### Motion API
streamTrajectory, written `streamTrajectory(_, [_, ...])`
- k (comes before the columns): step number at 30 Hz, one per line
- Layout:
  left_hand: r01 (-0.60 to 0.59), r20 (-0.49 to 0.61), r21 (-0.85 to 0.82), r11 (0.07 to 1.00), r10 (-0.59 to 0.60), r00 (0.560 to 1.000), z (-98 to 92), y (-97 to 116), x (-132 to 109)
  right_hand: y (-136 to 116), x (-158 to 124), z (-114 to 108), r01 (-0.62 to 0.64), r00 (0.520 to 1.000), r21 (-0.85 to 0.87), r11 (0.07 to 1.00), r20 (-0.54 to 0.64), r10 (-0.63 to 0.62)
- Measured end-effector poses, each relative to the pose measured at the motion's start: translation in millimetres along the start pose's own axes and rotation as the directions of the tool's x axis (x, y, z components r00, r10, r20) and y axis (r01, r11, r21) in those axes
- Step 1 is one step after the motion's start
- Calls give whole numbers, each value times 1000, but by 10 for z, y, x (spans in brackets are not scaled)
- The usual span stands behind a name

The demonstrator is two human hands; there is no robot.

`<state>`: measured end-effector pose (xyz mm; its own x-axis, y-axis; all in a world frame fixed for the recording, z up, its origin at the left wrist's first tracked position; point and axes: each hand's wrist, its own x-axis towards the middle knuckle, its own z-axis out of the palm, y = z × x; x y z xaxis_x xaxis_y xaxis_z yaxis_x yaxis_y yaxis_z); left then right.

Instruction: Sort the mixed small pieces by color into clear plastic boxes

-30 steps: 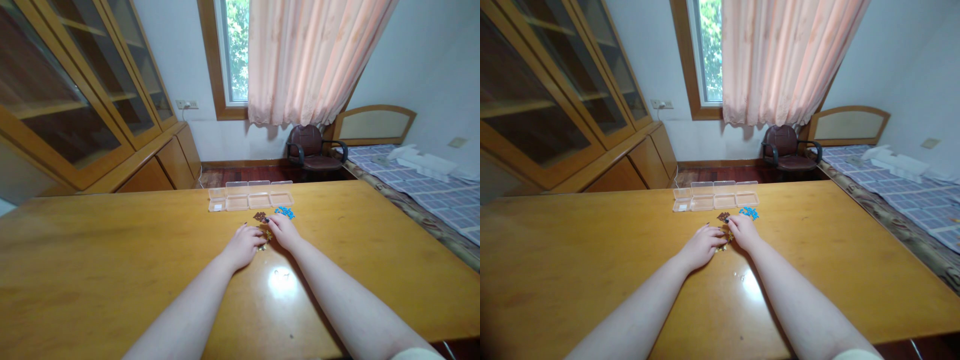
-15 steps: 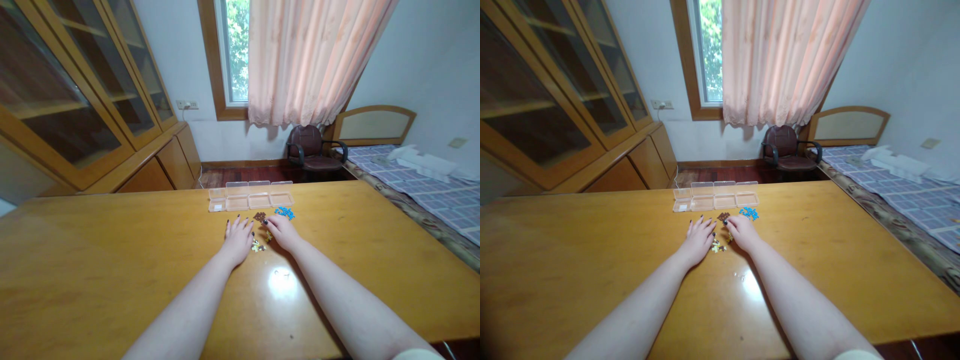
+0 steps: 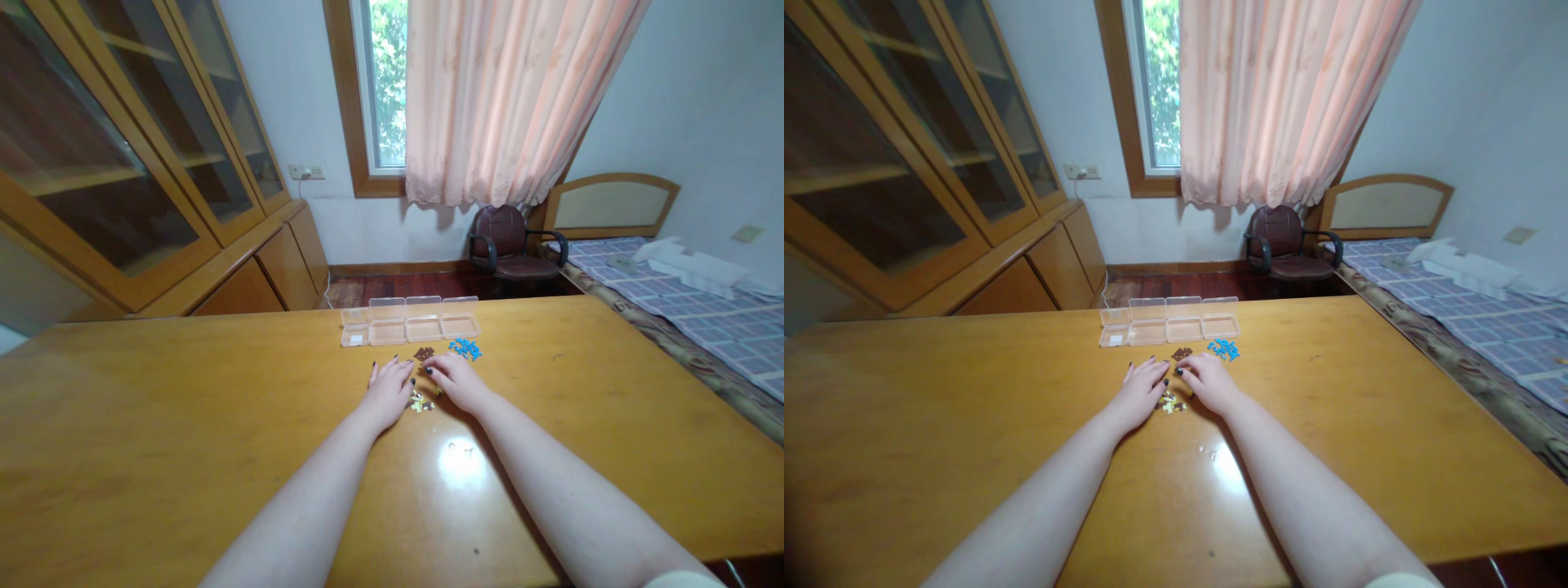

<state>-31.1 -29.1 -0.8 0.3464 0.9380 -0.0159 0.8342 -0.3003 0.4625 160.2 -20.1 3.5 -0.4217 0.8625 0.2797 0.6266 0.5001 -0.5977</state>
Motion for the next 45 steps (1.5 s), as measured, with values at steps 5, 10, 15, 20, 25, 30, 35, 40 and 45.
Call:
streamTrajectory(5, [35,-53,25,999,-34,998,-16,1,3,-22,1,4,1,1000,12,1000,10,-1])
streamTrajectory(10, [9,-29,3,1000,-9,1000,-21,23,-16,15,7,35,-2,1000,10,1000,5,2])
streamTrajectory(15, [87,-111,2,996,-86,990,-41,37,-21,-14,12,31,-24,1000,-1,1000,13,24])
streamTrajectory(20, [99,-120,29,995,-95,988,-5,-9,-5,-71,7,29,-10,999,-1,1000,51,10])
streamTrajectory(25, [129,-73,32,991,-127,989,41,-15,-5,-73,-3,39,-23,997,27,999,80,21])
streamTrajectory(30, [95,-40,8,995,-95,995,31,12,-14,-62,-7,18,-16,996,53,998,87,11])
streamTrajectory(35, [100,-62,18,995,-99,993,27,9,-4,-74,-13,14,3,996,49,999,91,-7])
streamTrajectory(40, [140,-141,32,990,-134,981,10,-8,1,-104,-16,25,63,992,-13,998,111,-62])
streamTrajectory(45, [86,-187,45,995,-76,979,-23,-6,-16,-48,0,39,-2,1000,-91,996,-5,2])
